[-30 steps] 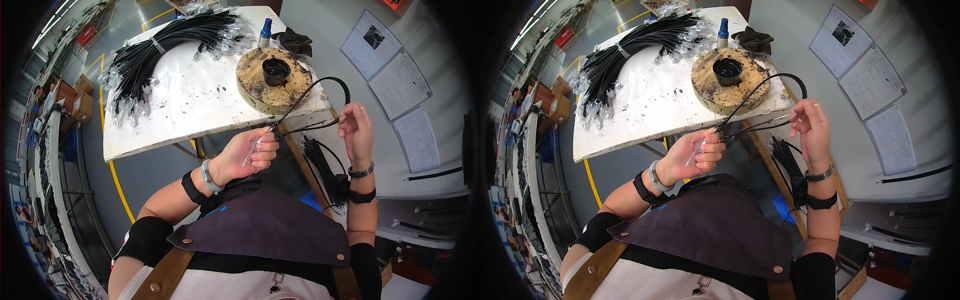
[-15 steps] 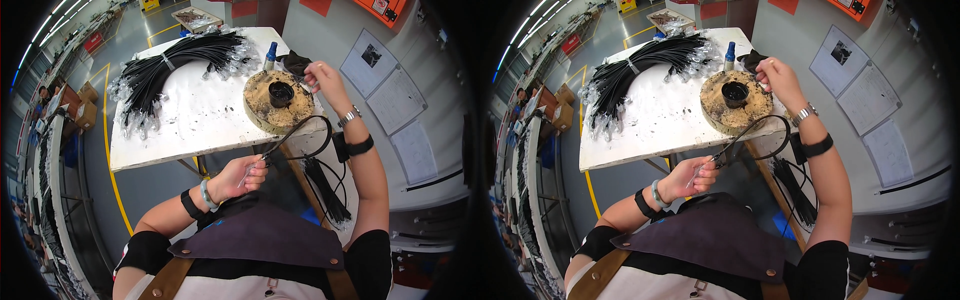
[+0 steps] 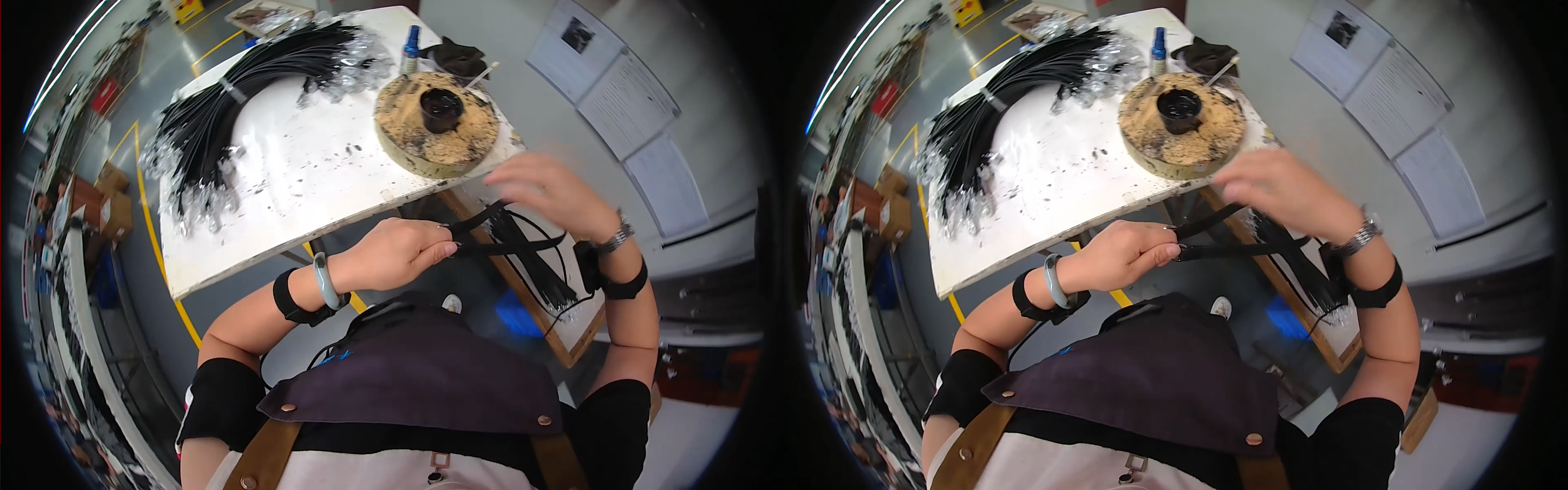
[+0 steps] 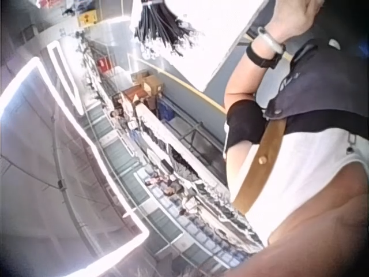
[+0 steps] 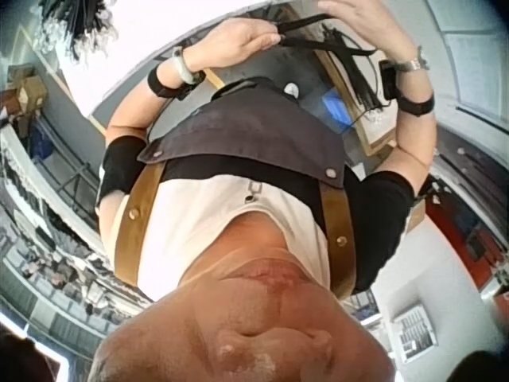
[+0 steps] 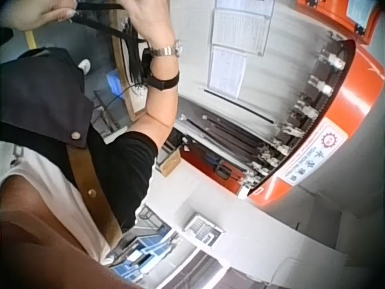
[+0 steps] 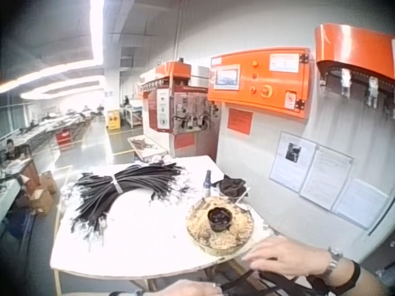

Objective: Applying adhesive to the ends of leather or synthetic straps and hanging them on a motorized rack.

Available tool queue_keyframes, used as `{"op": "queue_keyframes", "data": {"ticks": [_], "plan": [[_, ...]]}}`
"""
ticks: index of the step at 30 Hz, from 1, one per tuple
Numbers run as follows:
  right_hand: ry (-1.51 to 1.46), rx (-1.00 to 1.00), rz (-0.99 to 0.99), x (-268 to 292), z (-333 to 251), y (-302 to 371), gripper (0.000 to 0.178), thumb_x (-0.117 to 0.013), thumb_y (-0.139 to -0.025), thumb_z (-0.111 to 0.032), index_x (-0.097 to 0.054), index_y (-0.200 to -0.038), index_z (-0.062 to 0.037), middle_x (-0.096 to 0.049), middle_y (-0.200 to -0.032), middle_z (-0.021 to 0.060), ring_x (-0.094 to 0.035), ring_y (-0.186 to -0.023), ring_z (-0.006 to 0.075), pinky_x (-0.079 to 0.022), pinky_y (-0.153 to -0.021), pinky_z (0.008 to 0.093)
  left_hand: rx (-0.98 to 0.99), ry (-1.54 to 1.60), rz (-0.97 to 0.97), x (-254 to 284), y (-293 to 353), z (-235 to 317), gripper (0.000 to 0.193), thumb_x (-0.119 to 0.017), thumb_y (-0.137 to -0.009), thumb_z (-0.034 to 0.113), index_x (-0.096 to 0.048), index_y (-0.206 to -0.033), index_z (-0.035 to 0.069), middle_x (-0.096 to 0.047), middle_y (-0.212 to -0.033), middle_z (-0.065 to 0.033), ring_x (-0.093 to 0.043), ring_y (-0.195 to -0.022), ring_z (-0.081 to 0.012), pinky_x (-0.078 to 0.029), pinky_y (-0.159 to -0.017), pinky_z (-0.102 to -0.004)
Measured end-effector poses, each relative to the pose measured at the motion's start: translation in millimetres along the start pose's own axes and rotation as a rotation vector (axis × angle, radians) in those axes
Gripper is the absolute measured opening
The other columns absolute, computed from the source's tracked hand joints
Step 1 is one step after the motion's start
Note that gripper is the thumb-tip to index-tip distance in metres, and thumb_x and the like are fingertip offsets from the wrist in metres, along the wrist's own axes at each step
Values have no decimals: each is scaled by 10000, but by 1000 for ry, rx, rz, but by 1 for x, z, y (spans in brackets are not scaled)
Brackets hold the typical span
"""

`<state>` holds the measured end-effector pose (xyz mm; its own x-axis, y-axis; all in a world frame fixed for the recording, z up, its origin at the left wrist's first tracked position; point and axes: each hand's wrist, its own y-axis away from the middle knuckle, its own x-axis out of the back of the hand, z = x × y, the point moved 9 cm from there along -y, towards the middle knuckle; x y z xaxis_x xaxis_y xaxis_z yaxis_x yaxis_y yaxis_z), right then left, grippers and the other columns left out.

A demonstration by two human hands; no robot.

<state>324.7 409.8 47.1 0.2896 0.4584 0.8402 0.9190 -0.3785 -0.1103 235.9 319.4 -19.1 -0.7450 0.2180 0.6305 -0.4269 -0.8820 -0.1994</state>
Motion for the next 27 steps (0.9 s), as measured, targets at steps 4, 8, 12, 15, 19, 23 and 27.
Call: {"op": "queue_keyframes", "data": {"ticks": [4,8,12,15,19,23,27], "plan": [[101,-146,-213,-27,17,41,184,-551,-854,-194,-643,-959,-74,-629,-877,66,-564,-872,209,-371,-865,324,-145,-69,-55,-10,-23,27,229,-484,-893,225,-513,-776,31,-482,-739,-104,-503,-684,-316,-404,-628,-396],[-119,-338,4,11,42,96,170,-563,-851,-180,-658,-900,-47,-588,-740,50,-539,-670,145,-428,-676,280,-221,-193,-11,-18,-46,55,169,-529,-861,218,-545,-824,54,-492,-914,-101,-527,-848,-280,-446,-658,-392],[-105,-504,352,79,60,178,201,-540,-864,-204,-644,-885,-34,-572,-694,32,-529,-610,117,-439,-599,248,-276,-192,61,-46,-72,60,125,-569,-834,168,-565,-834,43,-487,-962,-112,-501,-873,-281,-428,-731,-357],[-191,-608,669,128,70,253,216,-515,-890,-200,-650,-902,-32,-537,-666,-13,-481,-586,50,-418,-555,197,-271,-111,-43,-104,-104,39,121,-577,-829,164,-573,-825,43,-490,-973,-109,-491,-916,-277,-413,-781,-343],[-287,-487,1085,187,50,332,235,-500,-907,-195,-615,-944,7,-530,-666,-16,-486,-579,52,-410,-550,187,-427,-15,-192,-202,-140,28,133,-579,-826,176,-615,-844,50,-521,-969,-83,-485,-905,-279,-400,-802,-359],[-431,-331,1341,197,51,384,264,-492,-912,-216,-582,-947,30,-536,-690,9,-498,-593,72,-422,-563,211,-423,-50,-397,-303,-185,32,171,-561,-840,208,-638,-907,71,-539,-1025,-72,-482,-961,-280,-395,-843,-364],[-629,-190,1462,182,63,414,269,-479,-922,-214,-575,-966,34,-536,-707,20,-504,-606,83,-430,-568,230,-495,-113,-386,-338,-246,73,236,-509,-876,207,-628,-1023,65,-565,-1015,-110,-514,-976,-296,-402,-866,-371]]}}
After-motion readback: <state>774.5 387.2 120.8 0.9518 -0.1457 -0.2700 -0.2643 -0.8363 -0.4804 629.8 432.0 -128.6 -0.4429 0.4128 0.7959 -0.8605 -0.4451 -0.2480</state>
